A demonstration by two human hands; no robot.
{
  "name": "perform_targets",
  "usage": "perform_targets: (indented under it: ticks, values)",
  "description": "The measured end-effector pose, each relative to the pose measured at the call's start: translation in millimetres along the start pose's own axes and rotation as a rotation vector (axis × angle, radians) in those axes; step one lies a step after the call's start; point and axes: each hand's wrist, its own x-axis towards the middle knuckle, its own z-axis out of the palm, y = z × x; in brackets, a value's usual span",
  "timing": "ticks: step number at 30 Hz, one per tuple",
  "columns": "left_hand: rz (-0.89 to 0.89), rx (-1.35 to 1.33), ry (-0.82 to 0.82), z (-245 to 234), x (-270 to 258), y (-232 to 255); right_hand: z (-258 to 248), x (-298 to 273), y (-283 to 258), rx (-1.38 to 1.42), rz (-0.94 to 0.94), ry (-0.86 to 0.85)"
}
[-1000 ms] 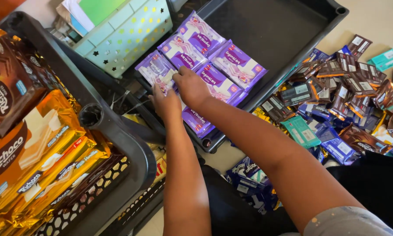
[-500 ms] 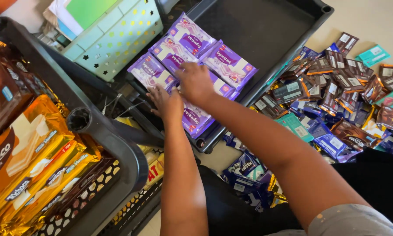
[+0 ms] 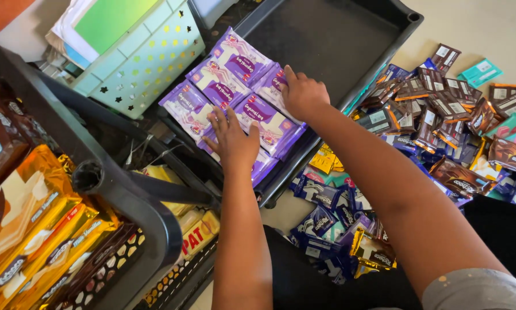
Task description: Sorting and organizing a variety of snack packages from a large pile on the floor onto a tray and shelves.
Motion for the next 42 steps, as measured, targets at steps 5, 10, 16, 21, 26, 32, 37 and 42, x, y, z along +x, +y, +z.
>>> perform_targets:
  ticks: [5,10,16,21,26,32,37,42]
  values:
    - [0.025,-0.013,0.043,0.0,0.9,-2.6,0.0,13.4,-0.1,-0.056,-0.049,-0.017]
    - [-0.019,-0.039,0.115,-5.2,7.0,-13.8,3.8,49.5,-22.0,0.040,-0.151,0.150]
    - [-0.029,-0.031,0.091,-3.9,8.3,-20.5,17.1,97.3,-64.2,0.094,-0.266,0.156]
    - [-0.021,0.030,0.001,-16.8,2.1,-6.0,26.8,116.2,-78.0,0.018,-0.327,0.102]
    - [0.015,0.119,-0.018,-10.0,-1.3,-5.5,19.5,99.4,-72.0,-0.056,-0.396,-0.025]
    - [0.047,0.115,-0.008,-13.8,-1.7,-1.5,29.4,113.0,-60.1,-0.056,-0.418,-0.051]
    - [0.055,0.066,-0.008,-15.6,-3.2,6.8,-23.7,62.1,-33.7,-0.047,-0.464,0.117]
    - [0.187,0.043,-0.055,-4.6,-19.5,29.1,-20.2,20.5,29.3,-0.015,-0.419,0.077]
